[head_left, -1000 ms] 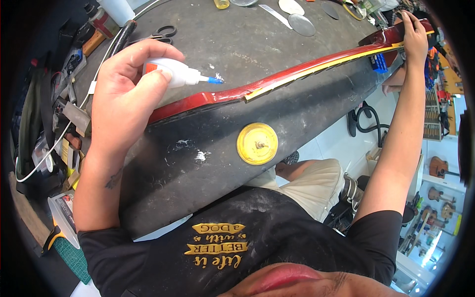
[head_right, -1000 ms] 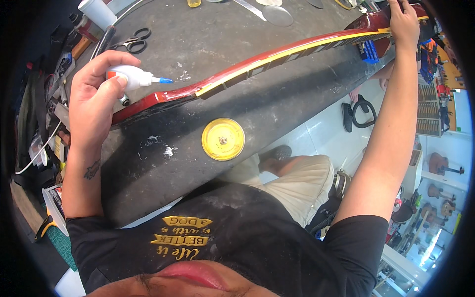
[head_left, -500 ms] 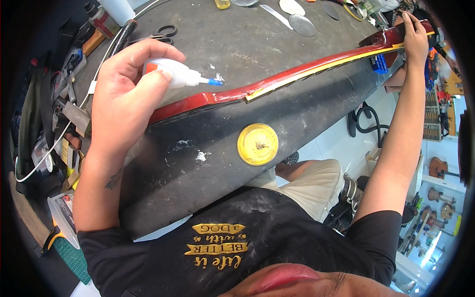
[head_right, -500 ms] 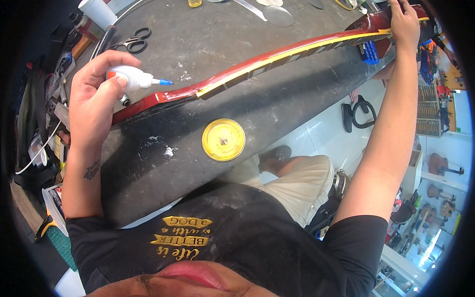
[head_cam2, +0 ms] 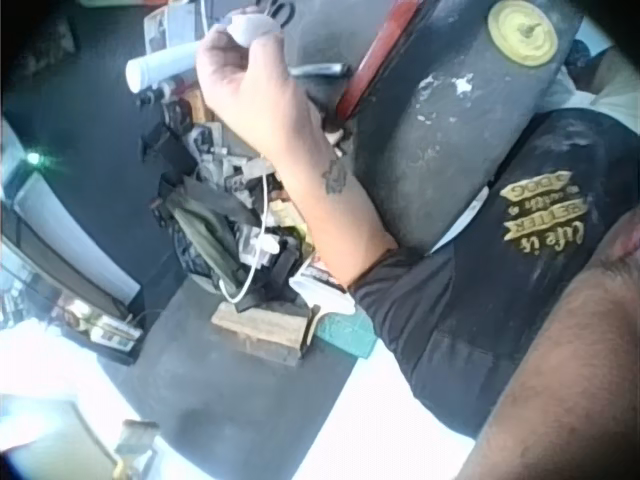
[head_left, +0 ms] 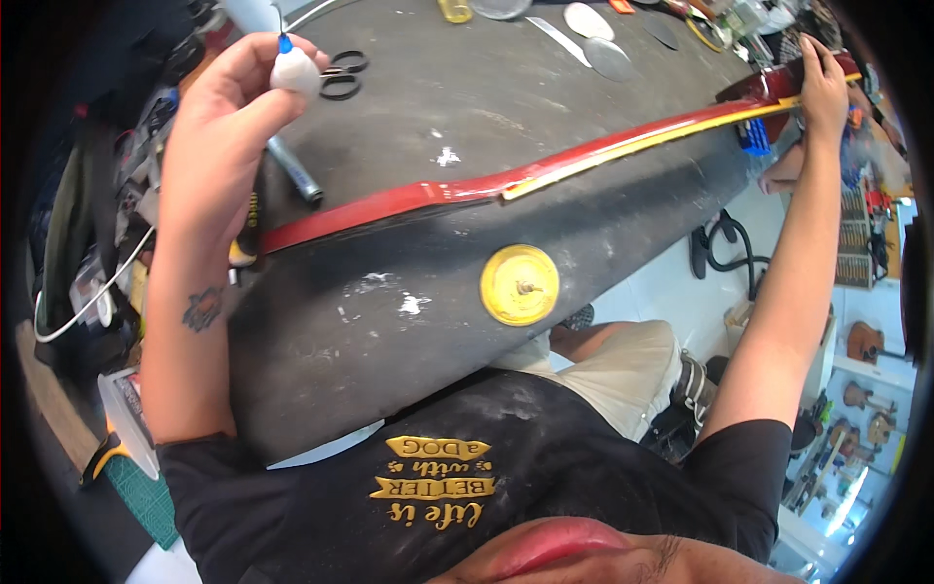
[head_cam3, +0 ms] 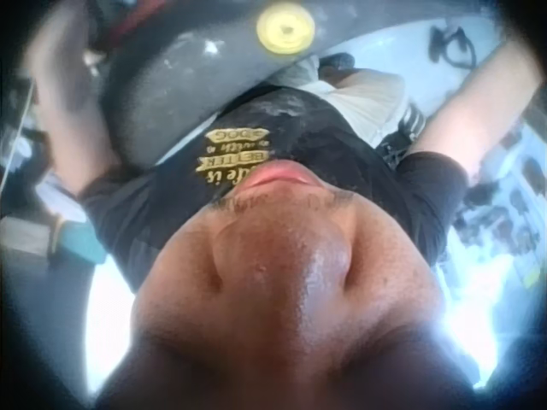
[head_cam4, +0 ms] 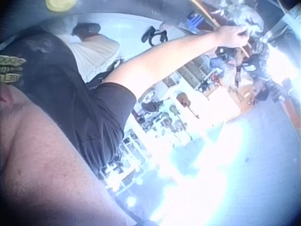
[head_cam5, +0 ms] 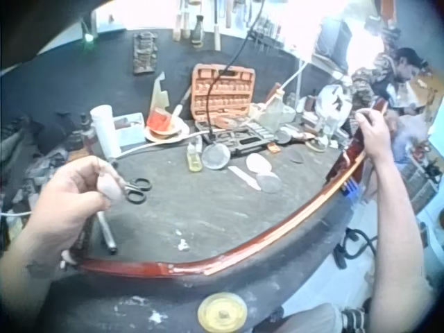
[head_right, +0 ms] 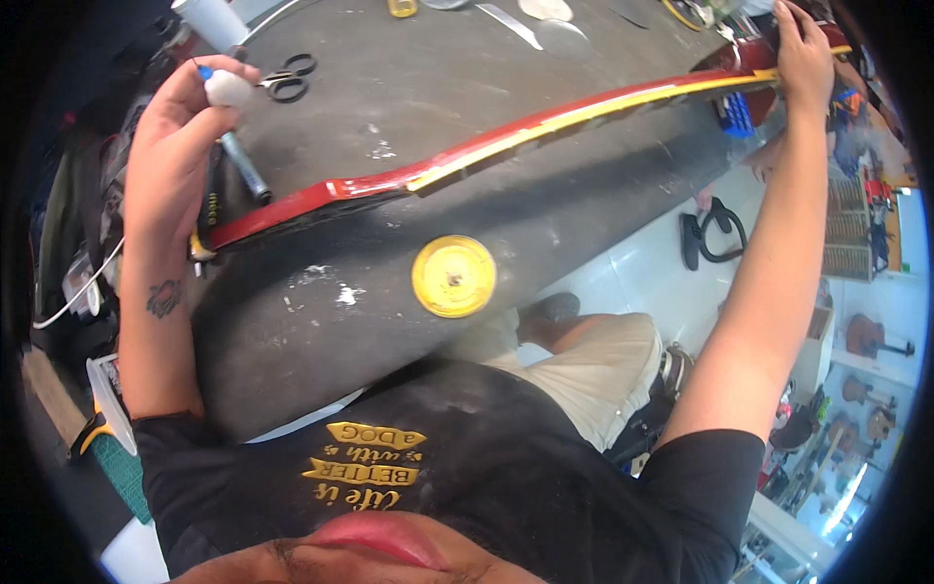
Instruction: The person repairs an instrument neck by applying adhesive from a bottle, sanding the surface with small sanding discs, and wiping the area with a cloth.
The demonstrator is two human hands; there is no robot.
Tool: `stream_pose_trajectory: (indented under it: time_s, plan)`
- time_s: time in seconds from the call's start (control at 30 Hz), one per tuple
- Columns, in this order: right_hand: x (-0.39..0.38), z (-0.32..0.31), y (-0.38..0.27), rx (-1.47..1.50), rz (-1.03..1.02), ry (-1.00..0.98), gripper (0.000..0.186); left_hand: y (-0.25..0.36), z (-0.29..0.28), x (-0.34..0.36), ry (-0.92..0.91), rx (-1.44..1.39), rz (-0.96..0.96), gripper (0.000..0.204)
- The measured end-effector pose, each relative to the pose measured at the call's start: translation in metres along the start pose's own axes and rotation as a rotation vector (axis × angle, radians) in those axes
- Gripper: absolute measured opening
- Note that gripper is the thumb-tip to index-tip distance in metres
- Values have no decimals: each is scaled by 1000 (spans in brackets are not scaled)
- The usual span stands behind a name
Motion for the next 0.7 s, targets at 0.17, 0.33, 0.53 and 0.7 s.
stream_pose_trajectory:
  time_s: [0.17,0.33,0.53,0.7]
  plan:
    - [14,-4,35,3,4,-10,50,-1,9,0,-142,404,-180,34]
    - [19,-6,38,-26,-37,6,50,2,27,-2,-217,735,-224,38]
    - [11,6,12,-42,-80,12,42,44,-1,-16,-22,986,55,40]
    - [10,-9,27,26,-88,-34,41,140,53,-36,-143,641,279,34]
Point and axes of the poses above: each hand's wrist, its own x-axis towards the middle knuckle, its own z-axis out of the palm, y = z × x, the point moved 8 cm from there along x, towards the middle knuckle, and after that the axes turned 11 degrees about z, right-handed, at the moved point
